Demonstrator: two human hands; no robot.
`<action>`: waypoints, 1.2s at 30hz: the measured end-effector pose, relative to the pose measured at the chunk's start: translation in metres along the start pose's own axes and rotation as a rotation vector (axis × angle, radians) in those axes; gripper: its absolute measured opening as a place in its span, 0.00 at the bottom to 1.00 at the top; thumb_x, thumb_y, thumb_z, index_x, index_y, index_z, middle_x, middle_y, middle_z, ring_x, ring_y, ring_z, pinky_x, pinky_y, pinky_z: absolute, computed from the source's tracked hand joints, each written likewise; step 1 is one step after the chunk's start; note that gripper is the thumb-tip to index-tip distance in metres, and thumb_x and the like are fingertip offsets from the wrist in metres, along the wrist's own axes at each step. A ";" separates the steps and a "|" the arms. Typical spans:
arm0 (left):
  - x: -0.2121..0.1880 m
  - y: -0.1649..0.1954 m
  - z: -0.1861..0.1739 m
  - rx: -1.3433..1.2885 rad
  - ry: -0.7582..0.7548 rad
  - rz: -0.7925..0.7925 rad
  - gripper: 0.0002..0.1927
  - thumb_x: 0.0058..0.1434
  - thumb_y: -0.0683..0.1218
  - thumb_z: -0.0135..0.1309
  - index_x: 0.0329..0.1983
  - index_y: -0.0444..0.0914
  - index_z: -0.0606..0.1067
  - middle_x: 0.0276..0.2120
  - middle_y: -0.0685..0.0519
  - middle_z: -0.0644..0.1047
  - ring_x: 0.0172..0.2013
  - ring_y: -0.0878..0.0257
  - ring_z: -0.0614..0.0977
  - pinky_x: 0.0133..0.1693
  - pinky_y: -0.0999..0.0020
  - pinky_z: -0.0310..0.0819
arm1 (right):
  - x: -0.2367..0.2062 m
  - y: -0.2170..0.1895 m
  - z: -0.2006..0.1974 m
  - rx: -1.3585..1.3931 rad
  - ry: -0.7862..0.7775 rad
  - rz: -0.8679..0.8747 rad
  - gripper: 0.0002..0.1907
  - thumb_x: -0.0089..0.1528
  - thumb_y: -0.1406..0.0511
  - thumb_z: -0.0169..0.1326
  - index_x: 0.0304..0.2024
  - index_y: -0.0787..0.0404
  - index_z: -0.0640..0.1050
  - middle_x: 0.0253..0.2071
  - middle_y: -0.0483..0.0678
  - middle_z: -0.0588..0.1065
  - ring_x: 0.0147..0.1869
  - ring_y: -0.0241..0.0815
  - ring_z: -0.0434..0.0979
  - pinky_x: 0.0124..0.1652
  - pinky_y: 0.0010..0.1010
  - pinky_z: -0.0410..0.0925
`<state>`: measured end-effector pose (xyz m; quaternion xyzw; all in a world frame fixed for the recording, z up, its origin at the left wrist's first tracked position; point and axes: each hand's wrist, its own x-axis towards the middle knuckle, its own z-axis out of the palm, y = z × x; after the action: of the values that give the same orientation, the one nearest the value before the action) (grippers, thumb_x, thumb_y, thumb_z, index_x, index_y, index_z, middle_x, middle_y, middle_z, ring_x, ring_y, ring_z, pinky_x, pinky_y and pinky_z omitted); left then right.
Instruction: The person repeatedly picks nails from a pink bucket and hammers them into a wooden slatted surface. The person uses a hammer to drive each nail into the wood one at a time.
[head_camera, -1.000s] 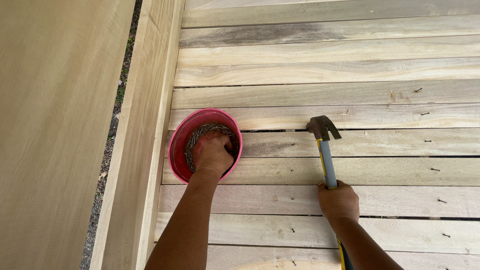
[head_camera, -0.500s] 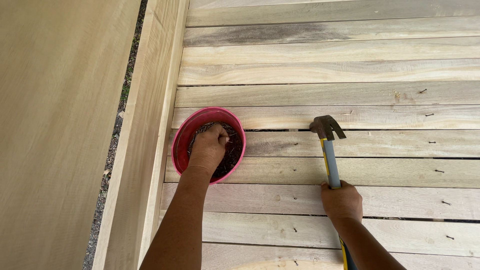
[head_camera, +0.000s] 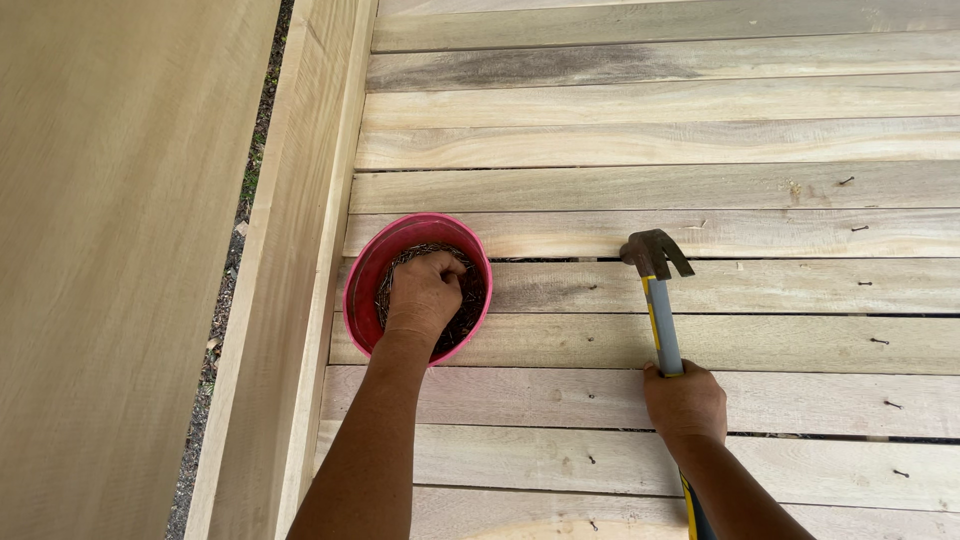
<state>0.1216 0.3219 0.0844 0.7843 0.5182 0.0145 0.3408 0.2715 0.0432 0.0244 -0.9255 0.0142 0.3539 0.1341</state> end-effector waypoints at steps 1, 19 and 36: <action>0.001 0.000 0.000 -0.011 0.001 -0.023 0.11 0.62 0.39 0.54 0.43 0.42 0.85 0.42 0.47 0.85 0.40 0.58 0.87 0.52 0.66 0.82 | 0.000 0.000 0.000 -0.002 -0.001 0.000 0.23 0.67 0.49 0.54 0.43 0.62 0.84 0.32 0.56 0.83 0.36 0.49 0.85 0.39 0.44 0.78; 0.004 -0.012 0.004 -0.311 0.210 -0.044 0.10 0.61 0.35 0.55 0.44 0.40 0.78 0.39 0.50 0.83 0.40 0.63 0.85 0.46 0.66 0.81 | 0.000 0.001 0.003 0.009 0.027 0.007 0.22 0.66 0.49 0.54 0.46 0.60 0.83 0.33 0.56 0.82 0.37 0.50 0.85 0.40 0.44 0.78; 0.017 0.065 0.051 -0.840 -0.113 0.169 0.02 0.64 0.36 0.55 0.38 0.33 0.78 0.32 0.51 0.82 0.31 0.69 0.85 0.32 0.74 0.84 | 0.001 0.004 0.005 0.008 0.037 -0.010 0.22 0.66 0.50 0.55 0.44 0.60 0.83 0.30 0.54 0.82 0.34 0.48 0.84 0.39 0.43 0.77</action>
<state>0.2010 0.2945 0.0753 0.6168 0.3819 0.2090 0.6557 0.2682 0.0410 0.0196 -0.9313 0.0135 0.3361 0.1394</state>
